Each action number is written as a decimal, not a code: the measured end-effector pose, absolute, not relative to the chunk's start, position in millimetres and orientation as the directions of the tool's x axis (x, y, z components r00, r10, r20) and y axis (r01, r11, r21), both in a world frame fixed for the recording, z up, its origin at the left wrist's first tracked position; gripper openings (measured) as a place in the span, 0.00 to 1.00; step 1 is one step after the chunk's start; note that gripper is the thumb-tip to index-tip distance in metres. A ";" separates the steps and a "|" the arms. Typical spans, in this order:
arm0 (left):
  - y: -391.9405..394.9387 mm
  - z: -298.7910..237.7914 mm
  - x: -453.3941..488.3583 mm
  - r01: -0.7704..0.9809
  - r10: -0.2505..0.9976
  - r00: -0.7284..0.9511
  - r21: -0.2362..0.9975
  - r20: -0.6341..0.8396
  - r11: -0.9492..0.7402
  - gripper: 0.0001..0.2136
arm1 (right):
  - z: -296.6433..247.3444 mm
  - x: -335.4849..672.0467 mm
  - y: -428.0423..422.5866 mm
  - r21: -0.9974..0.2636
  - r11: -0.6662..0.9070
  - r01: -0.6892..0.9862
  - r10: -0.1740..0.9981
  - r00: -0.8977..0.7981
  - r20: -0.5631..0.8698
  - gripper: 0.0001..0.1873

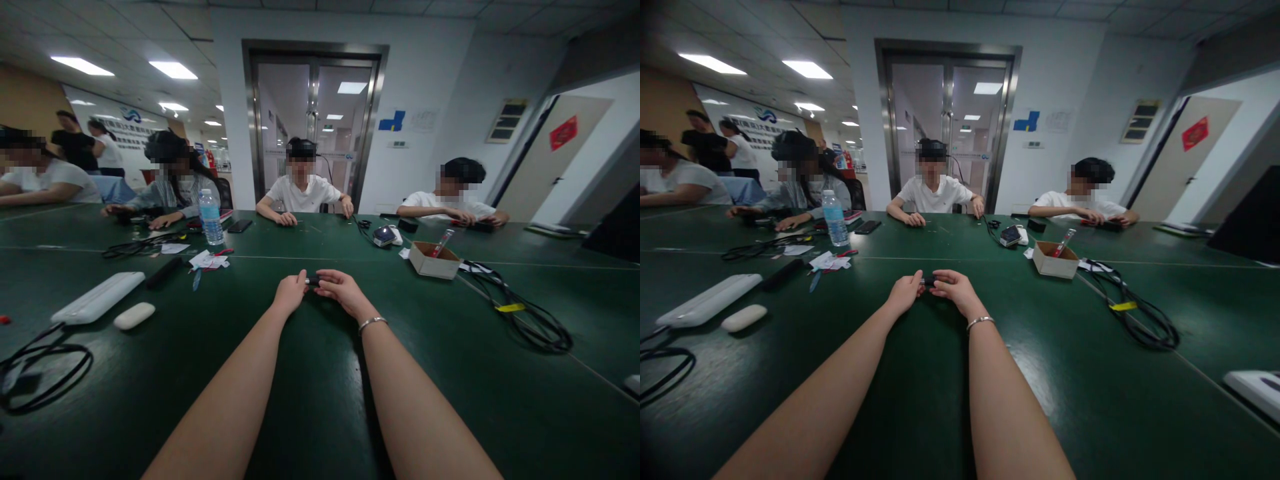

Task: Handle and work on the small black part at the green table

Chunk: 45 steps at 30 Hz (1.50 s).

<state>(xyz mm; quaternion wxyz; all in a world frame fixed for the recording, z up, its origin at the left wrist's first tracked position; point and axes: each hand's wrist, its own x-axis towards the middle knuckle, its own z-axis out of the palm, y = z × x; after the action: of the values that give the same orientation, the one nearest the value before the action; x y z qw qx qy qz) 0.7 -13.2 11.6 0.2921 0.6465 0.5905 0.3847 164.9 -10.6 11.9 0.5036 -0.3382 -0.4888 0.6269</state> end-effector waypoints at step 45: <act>-6.8 0.6 2.6 0.311 0.956 0.112 0.905 0.270 -0.291 0.17 | 13.1 161.1 -8.2 -0.952 -0.028 -0.304 0.989 -0.146 0.017 0.05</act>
<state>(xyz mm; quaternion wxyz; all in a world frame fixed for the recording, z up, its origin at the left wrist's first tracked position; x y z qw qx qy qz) 2.6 -6.8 0.6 0.3502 0.6581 0.4813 0.4610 161.1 -8.2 13.1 0.5315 -0.3798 -0.4508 0.6083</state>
